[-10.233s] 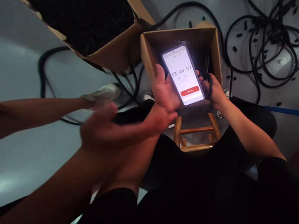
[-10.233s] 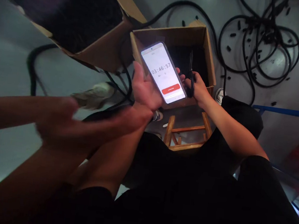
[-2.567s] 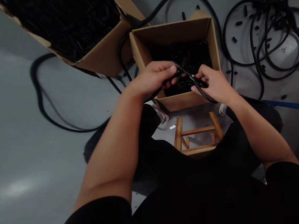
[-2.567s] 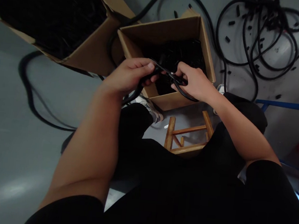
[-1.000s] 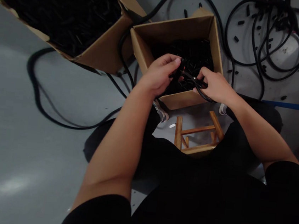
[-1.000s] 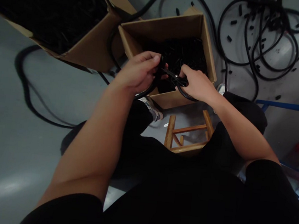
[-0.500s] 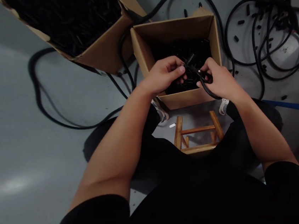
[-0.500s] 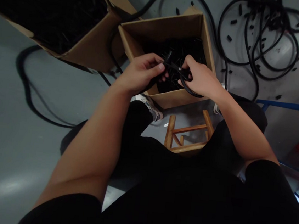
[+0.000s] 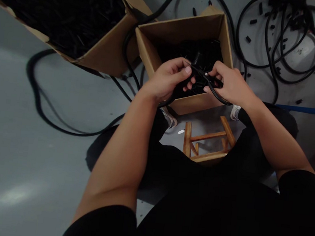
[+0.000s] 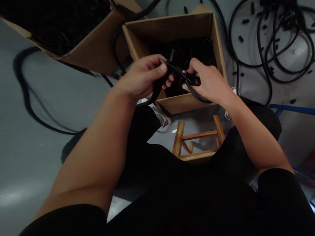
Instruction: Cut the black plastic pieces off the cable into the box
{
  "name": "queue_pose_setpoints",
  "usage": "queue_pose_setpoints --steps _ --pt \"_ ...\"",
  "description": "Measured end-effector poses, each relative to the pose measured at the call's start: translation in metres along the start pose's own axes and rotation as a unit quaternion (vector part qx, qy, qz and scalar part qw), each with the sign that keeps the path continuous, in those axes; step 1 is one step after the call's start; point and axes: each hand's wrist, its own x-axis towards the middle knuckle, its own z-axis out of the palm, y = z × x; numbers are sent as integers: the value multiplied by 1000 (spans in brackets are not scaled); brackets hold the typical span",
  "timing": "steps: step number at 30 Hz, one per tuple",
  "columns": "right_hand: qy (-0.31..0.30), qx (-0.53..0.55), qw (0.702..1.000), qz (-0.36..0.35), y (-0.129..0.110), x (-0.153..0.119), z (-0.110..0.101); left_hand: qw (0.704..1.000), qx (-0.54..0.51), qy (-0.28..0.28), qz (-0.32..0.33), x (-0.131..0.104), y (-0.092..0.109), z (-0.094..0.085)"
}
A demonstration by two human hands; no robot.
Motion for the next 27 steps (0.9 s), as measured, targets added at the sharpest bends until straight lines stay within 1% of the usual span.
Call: queue_pose_setpoints --steps 2,7,10,14,17,19,23,27 --pt "-2 -7 1000 -3 0 1 2 1000 0 0 -3 -1 1 2" --pt "-11 -3 1000 -21 3 0 5 997 31 -57 -34 -4 6 2" --pt "-17 4 1000 -25 5 -3 5 996 33 -71 -41 -5 8 1" --pt "-20 24 999 -32 12 -4 6 995 6 -90 -35 -5 10 -2" --pt "-13 46 997 -59 22 -2 10 990 -31 -138 -24 -4 12 -5" --pt "-15 57 995 -74 27 0 13 985 -52 -160 -25 -4 11 -7" --pt "-42 71 993 -86 31 2 18 980 -69 -175 -65 -3 4 -8" --pt "-57 98 991 -73 28 1 19 975 -72 -185 -98 -4 0 -10"
